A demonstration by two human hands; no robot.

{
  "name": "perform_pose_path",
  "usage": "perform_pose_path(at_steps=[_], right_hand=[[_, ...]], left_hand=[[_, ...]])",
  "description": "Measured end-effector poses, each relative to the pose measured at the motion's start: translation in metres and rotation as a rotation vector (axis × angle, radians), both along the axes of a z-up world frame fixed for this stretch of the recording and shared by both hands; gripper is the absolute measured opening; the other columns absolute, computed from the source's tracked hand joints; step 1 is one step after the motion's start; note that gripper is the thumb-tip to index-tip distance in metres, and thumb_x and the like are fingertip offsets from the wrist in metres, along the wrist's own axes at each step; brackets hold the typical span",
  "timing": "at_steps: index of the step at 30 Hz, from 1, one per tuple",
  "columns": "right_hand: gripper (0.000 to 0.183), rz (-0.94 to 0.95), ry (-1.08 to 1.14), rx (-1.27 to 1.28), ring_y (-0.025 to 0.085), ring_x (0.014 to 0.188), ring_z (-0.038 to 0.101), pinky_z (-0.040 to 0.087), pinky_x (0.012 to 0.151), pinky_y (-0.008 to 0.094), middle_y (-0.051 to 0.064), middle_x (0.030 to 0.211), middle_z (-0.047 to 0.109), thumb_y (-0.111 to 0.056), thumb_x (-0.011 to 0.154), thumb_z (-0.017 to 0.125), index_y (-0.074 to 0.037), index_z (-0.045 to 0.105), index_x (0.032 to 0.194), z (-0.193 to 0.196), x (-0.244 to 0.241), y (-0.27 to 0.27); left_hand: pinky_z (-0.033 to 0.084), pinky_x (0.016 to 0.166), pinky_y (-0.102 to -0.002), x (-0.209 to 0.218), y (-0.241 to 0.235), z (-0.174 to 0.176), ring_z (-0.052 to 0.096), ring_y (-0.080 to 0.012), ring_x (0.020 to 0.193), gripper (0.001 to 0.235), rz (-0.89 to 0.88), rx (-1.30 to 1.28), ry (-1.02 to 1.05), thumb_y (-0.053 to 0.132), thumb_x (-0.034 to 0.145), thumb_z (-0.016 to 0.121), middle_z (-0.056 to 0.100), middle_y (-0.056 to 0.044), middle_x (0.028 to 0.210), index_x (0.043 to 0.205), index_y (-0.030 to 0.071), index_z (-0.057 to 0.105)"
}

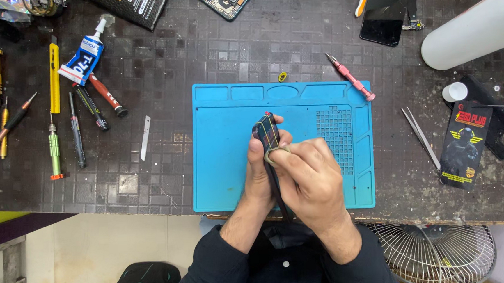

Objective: The person cleans a smartphone screen with a cloth and liquid, then removes a protective film and aligns a new screen protector using a rubber band. The person wipes the screen repeatedly and adjusts the protector's position before the clip ends.

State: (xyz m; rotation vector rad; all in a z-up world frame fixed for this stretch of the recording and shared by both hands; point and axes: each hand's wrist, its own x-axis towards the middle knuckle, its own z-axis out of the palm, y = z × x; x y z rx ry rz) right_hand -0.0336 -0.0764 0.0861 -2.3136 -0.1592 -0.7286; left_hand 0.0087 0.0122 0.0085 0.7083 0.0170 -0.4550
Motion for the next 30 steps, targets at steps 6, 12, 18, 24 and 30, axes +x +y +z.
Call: perform_pose_path(at_steps=[6, 12, 18, 24, 30], right_hand=[[0.022, -0.009, 0.030, -0.009, 0.021, 0.083, 0.062, 0.051, 0.072, 0.033, 0.003, 0.092, 0.068, 0.002, 0.081, 0.082, -0.006, 0.071, 0.099, 0.004, -0.025, 0.000], [0.020, -0.051, -0.016, -0.040, 0.023, 0.086, 0.062, 0.051, 0.075, 0.034, 0.004, 0.093, 0.068, 0.001, 0.084, 0.081, -0.006, 0.071, 0.100, 0.002, -0.005, -0.002], [0.020, 0.003, 0.026, -0.019, 0.022, 0.085, 0.061, 0.051, 0.074, 0.034, 0.004, 0.092, 0.068, 0.001, 0.084, 0.080, -0.006, 0.071, 0.101, 0.009, -0.003, -0.003], [0.019, -0.038, 0.057, -0.043, 0.021, 0.081, 0.061, 0.050, 0.070, 0.033, 0.003, 0.090, 0.068, 0.000, 0.083, 0.081, -0.006, 0.072, 0.099, 0.011, -0.014, -0.003], [0.020, -0.017, 0.022, -0.009, 0.022, 0.083, 0.061, 0.050, 0.074, 0.035, 0.005, 0.093, 0.068, 0.002, 0.086, 0.079, -0.005, 0.071, 0.103, 0.004, 0.001, -0.005]], left_hand=[[0.046, 0.062, -0.024, 0.000, -0.002, 0.002, 0.049, -0.0086, 0.071, 0.099, -0.075, -0.081, 0.009, 0.080, 0.074, 0.072, 0.046, 0.000, 0.091, 0.135, 0.009, 0.040], [0.045, 0.073, -0.022, 0.000, -0.001, 0.001, 0.050, -0.0077, 0.084, 0.101, -0.037, 0.048, -0.094, 0.084, 0.080, 0.067, 0.049, -0.002, 0.095, 0.137, 0.004, 0.044], [0.048, 0.078, -0.024, -0.001, -0.002, -0.001, 0.051, -0.0082, 0.088, 0.101, -0.012, 0.033, -0.055, 0.085, 0.078, 0.066, 0.049, -0.001, 0.096, 0.137, 0.006, 0.043], [0.048, 0.073, -0.025, -0.003, -0.003, -0.002, 0.051, -0.0100, 0.083, 0.099, -0.031, 0.017, -0.076, 0.083, 0.079, 0.066, 0.047, -0.001, 0.093, 0.136, 0.006, 0.042], [0.050, 0.078, -0.024, 0.000, -0.003, 0.000, 0.053, -0.0087, 0.088, 0.100, -0.003, 0.051, -0.087, 0.084, 0.081, 0.065, 0.049, -0.002, 0.096, 0.136, 0.004, 0.042]])
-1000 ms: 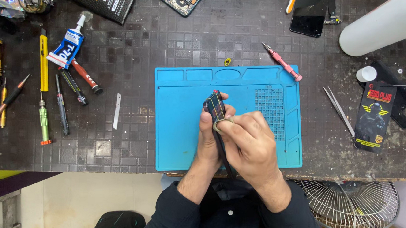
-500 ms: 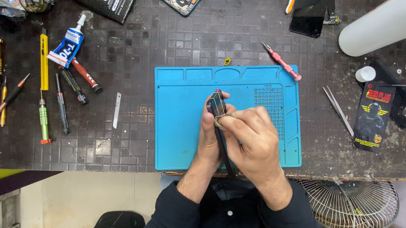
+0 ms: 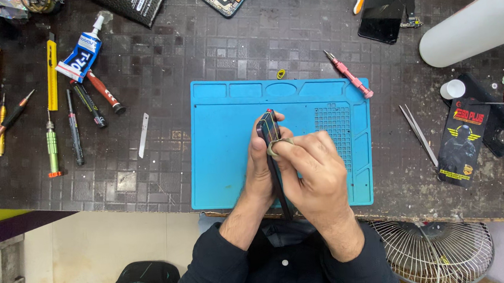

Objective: The person cleans a smartphone screen with a cloth and liquid, then removes a protective film and aligns a new screen protector using a rubber band. The person wipes the screen repeatedly and adjusts the protector's position before the clip ends.

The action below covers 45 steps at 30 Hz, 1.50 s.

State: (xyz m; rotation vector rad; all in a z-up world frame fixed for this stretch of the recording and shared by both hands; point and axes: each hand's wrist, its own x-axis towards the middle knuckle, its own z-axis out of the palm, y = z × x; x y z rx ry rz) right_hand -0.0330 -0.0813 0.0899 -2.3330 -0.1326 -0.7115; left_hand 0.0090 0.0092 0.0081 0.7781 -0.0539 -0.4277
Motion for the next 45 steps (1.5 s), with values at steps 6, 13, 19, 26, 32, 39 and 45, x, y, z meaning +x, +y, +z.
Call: perform_pose_path(at_steps=[6, 13, 19, 26, 32, 39, 45], right_hand=[[0.020, 0.005, 0.090, 0.031, 0.023, 0.082, 0.061, 0.050, 0.071, 0.033, 0.005, 0.092, 0.068, -0.001, 0.083, 0.080, -0.005, 0.071, 0.100, 0.008, -0.024, 0.002], [0.017, -0.032, 0.037, 0.080, 0.022, 0.083, 0.061, 0.050, 0.073, 0.034, 0.003, 0.092, 0.069, 0.000, 0.087, 0.080, -0.006, 0.071, 0.100, 0.000, -0.003, 0.002], [0.019, -0.007, 0.071, 0.069, 0.022, 0.083, 0.061, 0.051, 0.073, 0.033, 0.005, 0.093, 0.069, 0.000, 0.085, 0.079, -0.004, 0.070, 0.101, -0.003, -0.020, 0.002], [0.016, -0.061, 0.086, 0.033, 0.020, 0.082, 0.062, 0.051, 0.071, 0.033, 0.006, 0.090, 0.067, 0.001, 0.084, 0.077, -0.003, 0.068, 0.096, -0.021, -0.050, -0.008], [0.008, -0.117, 0.173, 0.652, 0.011, 0.080, 0.057, 0.055, 0.064, 0.029, 0.003, 0.092, 0.059, -0.003, 0.099, 0.064, -0.003, 0.057, 0.104, -0.032, -0.065, -0.009], [0.015, 0.059, 0.233, 1.191, 0.012, 0.081, 0.052, 0.047, 0.074, 0.029, 0.005, 0.092, 0.056, -0.006, 0.104, 0.060, 0.002, 0.055, 0.116, -0.047, -0.067, -0.024], [0.019, 0.001, 0.335, 1.478, 0.018, 0.081, 0.060, 0.052, 0.072, 0.032, 0.012, 0.093, 0.065, -0.010, 0.106, 0.055, 0.005, 0.056, 0.117, -0.051, -0.071, -0.038]], left_hand=[[0.049, 0.067, -0.026, -0.002, 0.000, 0.002, 0.049, -0.0094, 0.075, 0.100, -0.058, -0.090, 0.067, 0.083, 0.075, 0.068, 0.045, 0.000, 0.092, 0.135, 0.007, 0.039], [0.048, 0.076, -0.023, 0.000, 0.000, 0.003, 0.051, -0.0083, 0.087, 0.103, -0.013, 0.029, 0.004, 0.086, 0.077, 0.064, 0.049, -0.001, 0.097, 0.136, 0.004, 0.043], [0.049, 0.074, -0.025, -0.001, 0.000, 0.001, 0.050, -0.0090, 0.083, 0.101, -0.040, -0.072, 0.070, 0.084, 0.078, 0.067, 0.046, -0.002, 0.095, 0.137, 0.007, 0.041], [0.045, 0.060, -0.023, -0.002, -0.001, -0.002, 0.046, -0.0085, 0.073, 0.098, -0.098, -0.121, 0.074, 0.081, 0.078, 0.069, 0.042, -0.001, 0.095, 0.138, 0.010, 0.037], [0.045, 0.058, -0.024, -0.002, 0.000, -0.002, 0.047, -0.0087, 0.073, 0.096, -0.081, -0.123, 0.085, 0.080, 0.081, 0.067, 0.042, -0.001, 0.094, 0.139, 0.009, 0.037], [0.047, 0.067, -0.029, 0.001, 0.003, -0.005, 0.051, -0.0138, 0.082, 0.089, -0.104, -0.332, 0.150, 0.072, 0.103, 0.046, 0.050, -0.007, 0.101, 0.151, -0.002, 0.038], [0.058, 0.095, -0.046, 0.009, 0.002, 0.002, 0.061, -0.0276, 0.120, 0.081, -0.166, -0.129, 0.153, 0.060, 0.100, 0.042, 0.058, -0.018, 0.133, 0.155, 0.000, 0.033]])
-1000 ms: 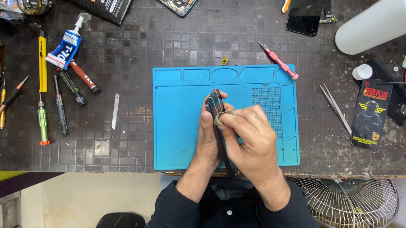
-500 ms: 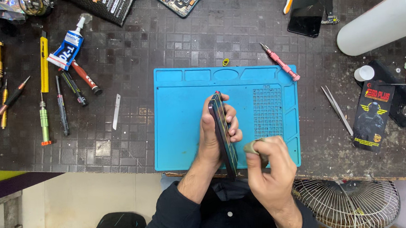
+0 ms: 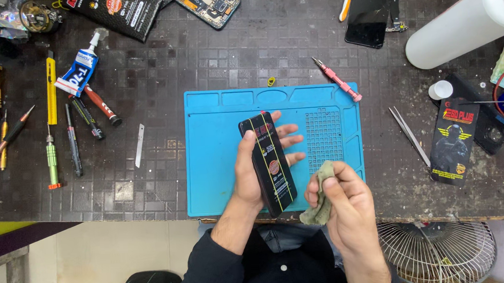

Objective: The person cleans a smartphone screen with a cloth and liquid, then removes a protective film and aligns a new screen protector using a rubber band. The person wipes the screen repeatedly and adjusts the protector's position before the clip ends.

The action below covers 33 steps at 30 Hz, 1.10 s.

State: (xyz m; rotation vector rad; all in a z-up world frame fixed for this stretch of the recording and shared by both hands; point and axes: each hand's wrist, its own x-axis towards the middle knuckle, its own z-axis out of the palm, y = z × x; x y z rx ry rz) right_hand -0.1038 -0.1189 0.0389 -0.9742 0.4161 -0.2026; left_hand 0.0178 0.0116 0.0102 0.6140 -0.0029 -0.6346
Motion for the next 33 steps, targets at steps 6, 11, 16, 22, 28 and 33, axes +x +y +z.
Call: perform_pose_path(at_steps=[6, 11, 16, 22, 28, 33], right_hand=[[0.022, -0.035, 0.046, -0.096, 0.022, 0.080, 0.069, 0.058, 0.071, 0.034, 0.019, 0.097, 0.074, -0.020, 0.107, 0.044, 0.000, 0.053, 0.114, 0.004, 0.002, -0.010], [0.017, -0.093, 0.092, -0.549, 0.020, 0.094, 0.063, 0.056, 0.078, 0.032, 0.014, 0.118, 0.062, -0.014, 0.104, 0.057, 0.001, 0.064, 0.106, 0.006, 0.013, -0.012], [0.013, 0.007, -0.022, -1.315, 0.029, 0.110, 0.061, 0.049, 0.094, 0.036, 0.011, 0.118, 0.064, -0.008, 0.090, 0.070, -0.003, 0.071, 0.101, 0.020, 0.027, -0.030], [0.022, 0.040, 0.080, -1.222, 0.022, 0.114, 0.066, 0.054, 0.093, 0.034, 0.009, 0.124, 0.063, -0.006, 0.095, 0.064, -0.002, 0.066, 0.117, 0.043, 0.040, -0.057], [0.060, -0.223, 0.158, -1.399, 0.028, 0.125, 0.051, 0.053, 0.098, 0.036, 0.020, 0.140, 0.041, -0.007, 0.095, 0.072, 0.002, 0.042, 0.146, 0.029, 0.042, -0.118], [0.092, -0.358, 0.098, -1.447, 0.032, 0.144, 0.041, 0.044, 0.120, 0.047, 0.023, 0.153, 0.032, -0.012, 0.102, 0.087, 0.002, 0.015, 0.156, 0.013, 0.088, -0.220]], left_hand=[[0.060, 0.096, -0.043, 0.017, 0.009, 0.014, 0.067, -0.0309, 0.121, 0.072, -0.024, 0.294, -0.017, 0.053, 0.107, 0.030, 0.066, -0.023, 0.133, 0.144, -0.006, 0.051], [0.062, 0.078, -0.039, 0.034, 0.019, 0.030, 0.074, -0.0260, 0.094, 0.051, -0.047, 0.582, -0.073, 0.040, 0.105, 0.044, 0.073, -0.020, 0.108, 0.128, -0.004, 0.057], [0.062, 0.070, -0.043, 0.038, 0.014, 0.054, 0.076, -0.0283, 0.084, 0.047, -0.057, 1.286, -0.352, 0.041, 0.094, 0.059, 0.077, -0.014, 0.098, 0.123, 0.003, 0.061], [0.056, 0.080, -0.049, 0.027, 0.002, 0.073, 0.068, -0.0373, 0.101, 0.055, 0.091, 1.717, -0.776, 0.042, 0.090, 0.070, 0.072, -0.018, 0.108, 0.128, 0.003, 0.063], [0.055, 0.078, -0.049, 0.017, -0.001, 0.069, 0.061, -0.0338, 0.106, 0.062, 0.088, 1.797, -0.824, 0.042, 0.087, 0.072, 0.065, -0.016, 0.111, 0.132, 0.001, 0.060], [0.053, 0.084, -0.047, 0.009, -0.003, 0.065, 0.061, -0.0327, 0.105, 0.065, 0.134, 1.881, -0.953, 0.041, 0.086, 0.074, 0.063, -0.016, 0.112, 0.131, -0.003, 0.059]])
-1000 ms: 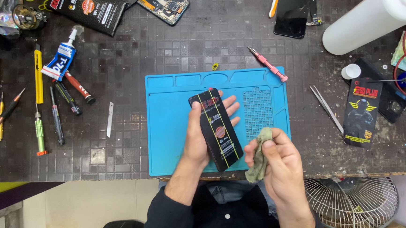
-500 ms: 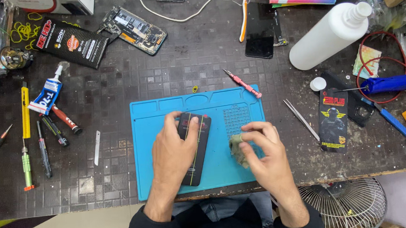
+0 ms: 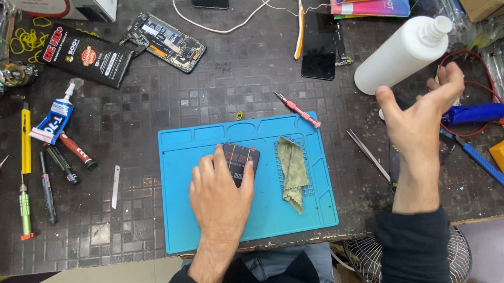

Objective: The person cleans a smartphone screen with a cloth and liquid, then removes a protective film and aligns a new screen protector using a rubber band. The person wipes the screen repeatedly and adjusts the protector's position before the clip ends.

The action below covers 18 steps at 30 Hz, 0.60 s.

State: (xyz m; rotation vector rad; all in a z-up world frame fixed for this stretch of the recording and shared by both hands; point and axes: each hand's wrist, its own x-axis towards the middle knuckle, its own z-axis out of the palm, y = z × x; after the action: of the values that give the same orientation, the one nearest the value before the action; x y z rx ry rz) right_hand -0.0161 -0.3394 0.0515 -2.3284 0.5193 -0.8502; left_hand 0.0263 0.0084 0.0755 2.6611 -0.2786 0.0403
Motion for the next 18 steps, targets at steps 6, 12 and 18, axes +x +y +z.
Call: perform_pose_path(at_steps=[6, 12, 18], right_hand=[[0.089, 0.162, -0.120, 0.200, 0.030, 0.145, 0.048, 0.047, 0.120, 0.044, 0.018, 0.157, 0.041, -0.010, 0.096, 0.081, -0.004, 0.016, 0.158, -0.012, 0.031, -0.035], [0.074, 0.168, -0.169, 0.249, 0.024, 0.130, 0.055, 0.052, 0.113, 0.039, 0.012, 0.136, 0.048, -0.008, 0.089, 0.088, -0.005, 0.037, 0.143, 0.011, 0.052, -0.025], [0.070, 0.119, -0.093, -0.165, 0.024, 0.128, 0.053, 0.044, 0.113, 0.044, 0.008, 0.129, 0.054, -0.011, 0.082, 0.089, -0.008, 0.046, 0.137, 0.030, 0.025, 0.015]], left_hand=[[0.052, 0.087, -0.045, -0.007, 0.011, -0.006, 0.061, -0.0342, 0.109, 0.064, -0.018, -0.104, -0.008, 0.035, 0.085, 0.076, 0.065, -0.018, 0.118, 0.132, -0.004, 0.058], [0.049, 0.089, -0.047, -0.017, 0.004, -0.010, 0.058, -0.0351, 0.111, 0.076, -0.013, -0.024, -0.064, 0.040, 0.080, 0.079, 0.061, -0.019, 0.124, 0.136, -0.004, 0.052], [0.044, 0.096, -0.051, -0.022, -0.005, -0.015, 0.051, -0.0379, 0.115, 0.088, -0.002, 0.036, -0.064, 0.050, 0.081, 0.078, 0.054, -0.022, 0.131, 0.139, -0.008, 0.047]])
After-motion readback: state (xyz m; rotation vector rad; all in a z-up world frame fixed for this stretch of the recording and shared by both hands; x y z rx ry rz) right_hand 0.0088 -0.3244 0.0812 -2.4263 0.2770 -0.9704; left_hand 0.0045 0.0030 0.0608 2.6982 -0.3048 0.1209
